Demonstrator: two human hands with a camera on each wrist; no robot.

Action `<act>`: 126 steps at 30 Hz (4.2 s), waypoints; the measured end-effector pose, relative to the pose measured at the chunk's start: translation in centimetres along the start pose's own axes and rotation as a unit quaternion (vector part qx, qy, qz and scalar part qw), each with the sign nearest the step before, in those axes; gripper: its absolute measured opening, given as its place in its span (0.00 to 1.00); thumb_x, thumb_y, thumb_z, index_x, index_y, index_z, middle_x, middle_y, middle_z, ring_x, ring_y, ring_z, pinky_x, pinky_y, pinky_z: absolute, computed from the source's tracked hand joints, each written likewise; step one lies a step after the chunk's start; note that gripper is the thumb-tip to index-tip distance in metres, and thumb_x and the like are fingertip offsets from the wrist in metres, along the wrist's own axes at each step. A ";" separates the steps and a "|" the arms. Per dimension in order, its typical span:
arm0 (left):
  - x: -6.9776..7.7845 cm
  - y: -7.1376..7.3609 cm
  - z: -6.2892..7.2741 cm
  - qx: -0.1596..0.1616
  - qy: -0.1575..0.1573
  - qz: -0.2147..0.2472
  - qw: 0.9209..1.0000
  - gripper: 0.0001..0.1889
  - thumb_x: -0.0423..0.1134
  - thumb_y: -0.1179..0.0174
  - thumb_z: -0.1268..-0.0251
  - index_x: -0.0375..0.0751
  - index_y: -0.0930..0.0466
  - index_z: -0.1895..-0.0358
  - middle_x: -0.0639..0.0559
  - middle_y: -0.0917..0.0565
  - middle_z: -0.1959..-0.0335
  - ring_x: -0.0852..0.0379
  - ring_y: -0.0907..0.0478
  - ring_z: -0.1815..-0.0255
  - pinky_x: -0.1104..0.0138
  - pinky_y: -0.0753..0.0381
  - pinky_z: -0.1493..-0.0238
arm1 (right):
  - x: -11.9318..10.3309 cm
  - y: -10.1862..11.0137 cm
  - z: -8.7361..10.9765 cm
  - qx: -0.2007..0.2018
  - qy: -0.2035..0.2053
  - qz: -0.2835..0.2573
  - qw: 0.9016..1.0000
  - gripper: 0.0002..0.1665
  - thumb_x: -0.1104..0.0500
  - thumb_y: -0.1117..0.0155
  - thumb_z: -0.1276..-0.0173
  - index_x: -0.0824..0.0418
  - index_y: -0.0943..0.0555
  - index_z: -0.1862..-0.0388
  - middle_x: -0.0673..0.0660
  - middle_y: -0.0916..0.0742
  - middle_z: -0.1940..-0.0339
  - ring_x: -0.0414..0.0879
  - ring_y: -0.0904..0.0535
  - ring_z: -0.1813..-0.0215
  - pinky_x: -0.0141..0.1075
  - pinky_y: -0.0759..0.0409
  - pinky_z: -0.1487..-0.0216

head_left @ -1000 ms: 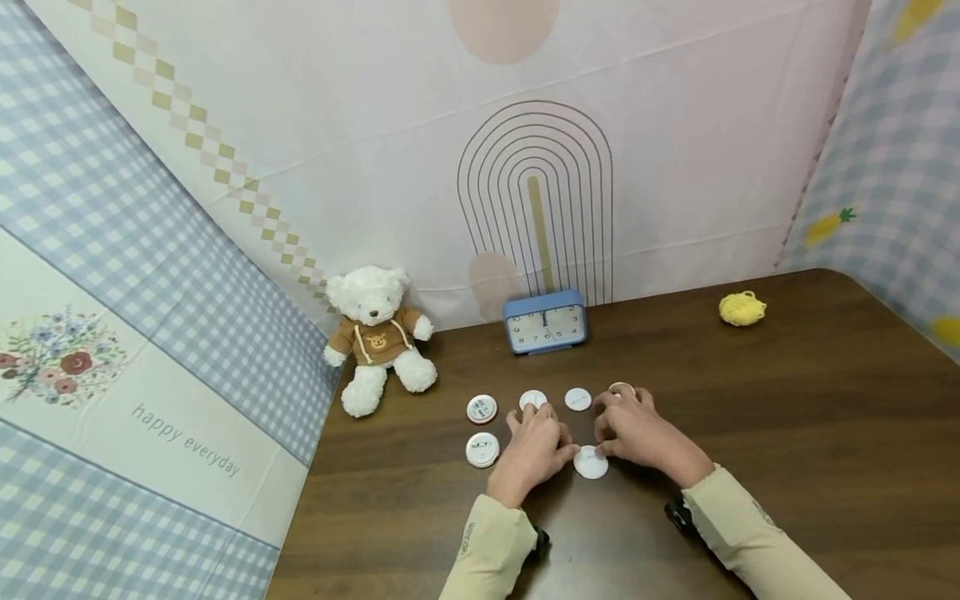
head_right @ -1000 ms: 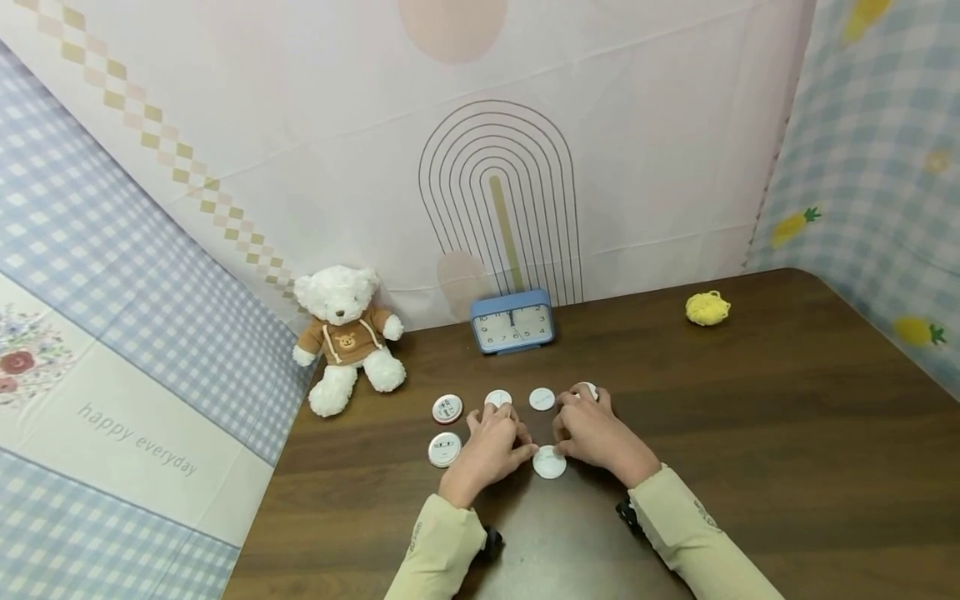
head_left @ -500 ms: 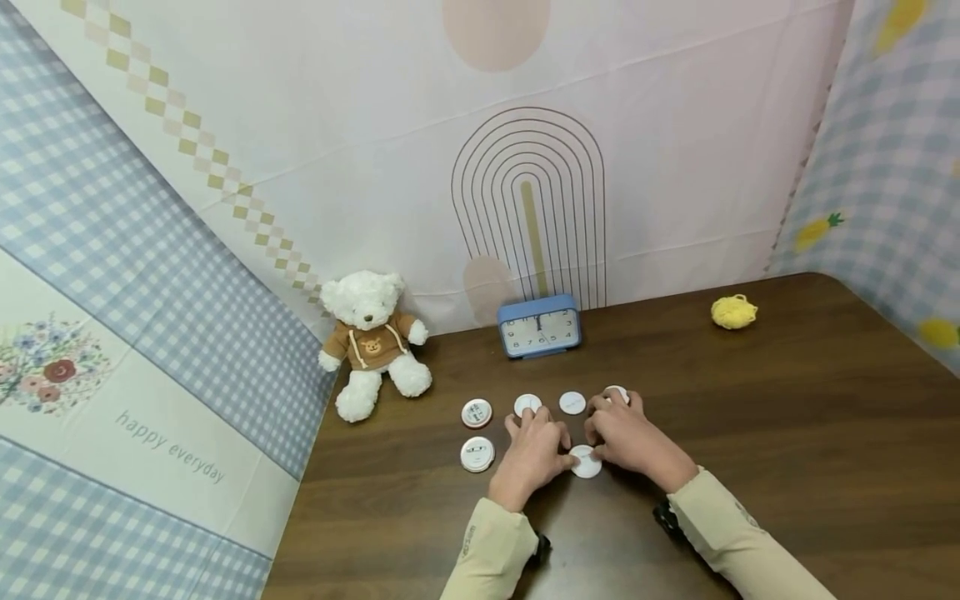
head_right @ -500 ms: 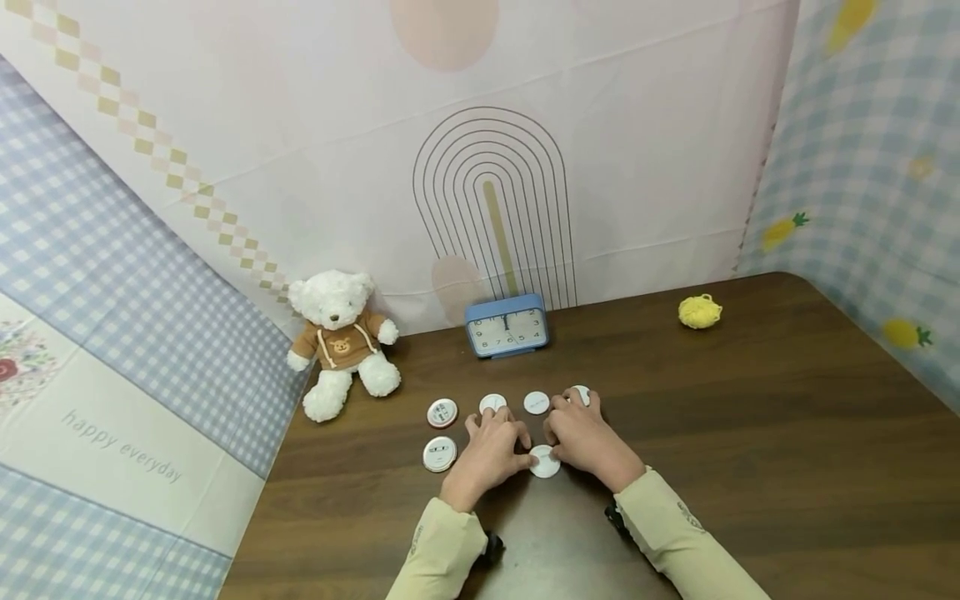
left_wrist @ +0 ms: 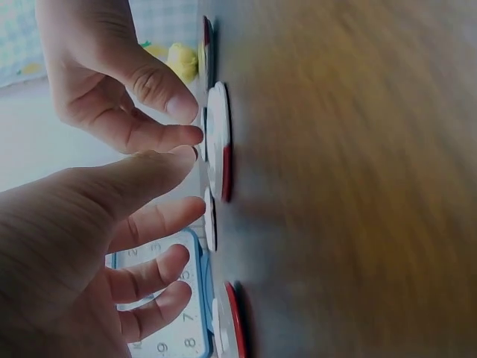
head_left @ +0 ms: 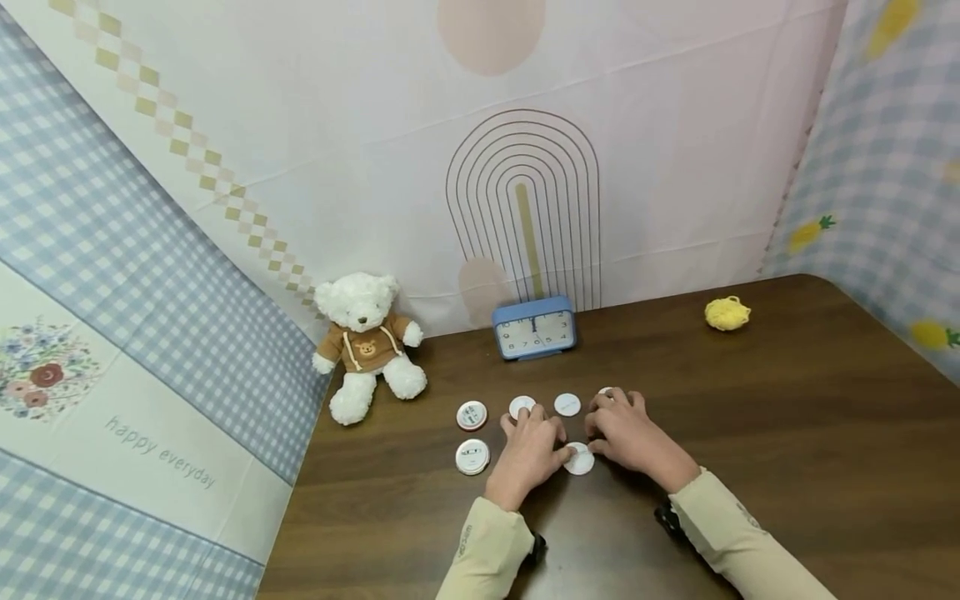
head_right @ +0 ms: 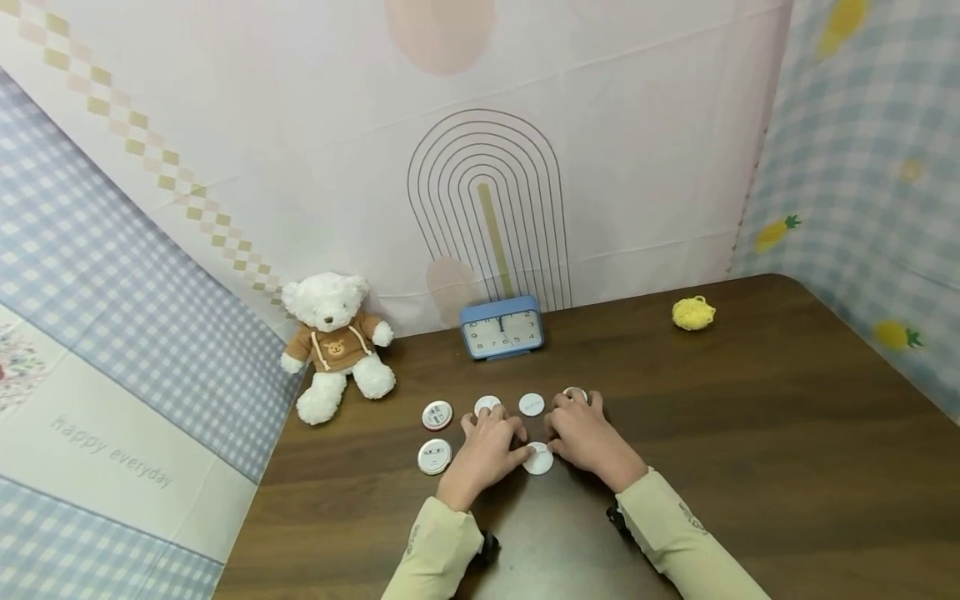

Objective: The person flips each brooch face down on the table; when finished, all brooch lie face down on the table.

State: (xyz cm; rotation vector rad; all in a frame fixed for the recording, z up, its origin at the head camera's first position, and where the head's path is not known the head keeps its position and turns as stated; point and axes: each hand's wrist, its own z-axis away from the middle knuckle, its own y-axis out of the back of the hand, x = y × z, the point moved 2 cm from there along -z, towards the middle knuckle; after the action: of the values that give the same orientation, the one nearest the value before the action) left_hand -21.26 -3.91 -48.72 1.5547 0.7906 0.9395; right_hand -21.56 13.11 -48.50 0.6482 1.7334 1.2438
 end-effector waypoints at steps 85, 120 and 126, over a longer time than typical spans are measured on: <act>6.1 -0.2 -2.6 -0.045 -0.060 -0.056 0.996 0.09 0.48 0.37 0.29 0.56 0.11 0.51 0.54 0.20 0.56 0.51 0.27 0.53 0.39 0.34 0.44 | 3.0 2.7 3.4 -0.046 -0.041 -0.040 0.997 0.05 0.60 0.28 0.34 0.55 0.12 0.59 0.54 0.18 0.58 0.58 0.27 0.50 0.66 0.35 0.49; 6.4 -1.3 -2.7 0.025 0.019 -0.066 0.997 0.13 0.50 0.31 0.41 0.45 0.17 0.68 0.49 0.20 0.64 0.46 0.25 0.56 0.42 0.33 0.50 | 3.1 1.8 2.4 0.009 -0.142 -0.058 0.988 0.07 0.62 0.25 0.40 0.53 0.15 0.73 0.55 0.19 0.64 0.60 0.28 0.54 0.70 0.41 0.44; 6.4 -1.4 -2.9 0.027 0.025 -0.070 0.997 0.12 0.50 0.30 0.42 0.45 0.17 0.69 0.49 0.20 0.64 0.46 0.25 0.56 0.42 0.33 0.50 | 3.2 1.7 2.0 0.011 -0.152 -0.054 0.987 0.07 0.62 0.24 0.40 0.53 0.15 0.74 0.56 0.20 0.65 0.62 0.28 0.54 0.72 0.42 0.44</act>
State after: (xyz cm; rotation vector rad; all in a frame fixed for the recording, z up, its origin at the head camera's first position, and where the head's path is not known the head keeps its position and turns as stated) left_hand -20.90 3.22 -48.86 1.5058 0.9555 0.8625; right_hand -21.41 17.24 -48.21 0.7061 1.5089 0.9957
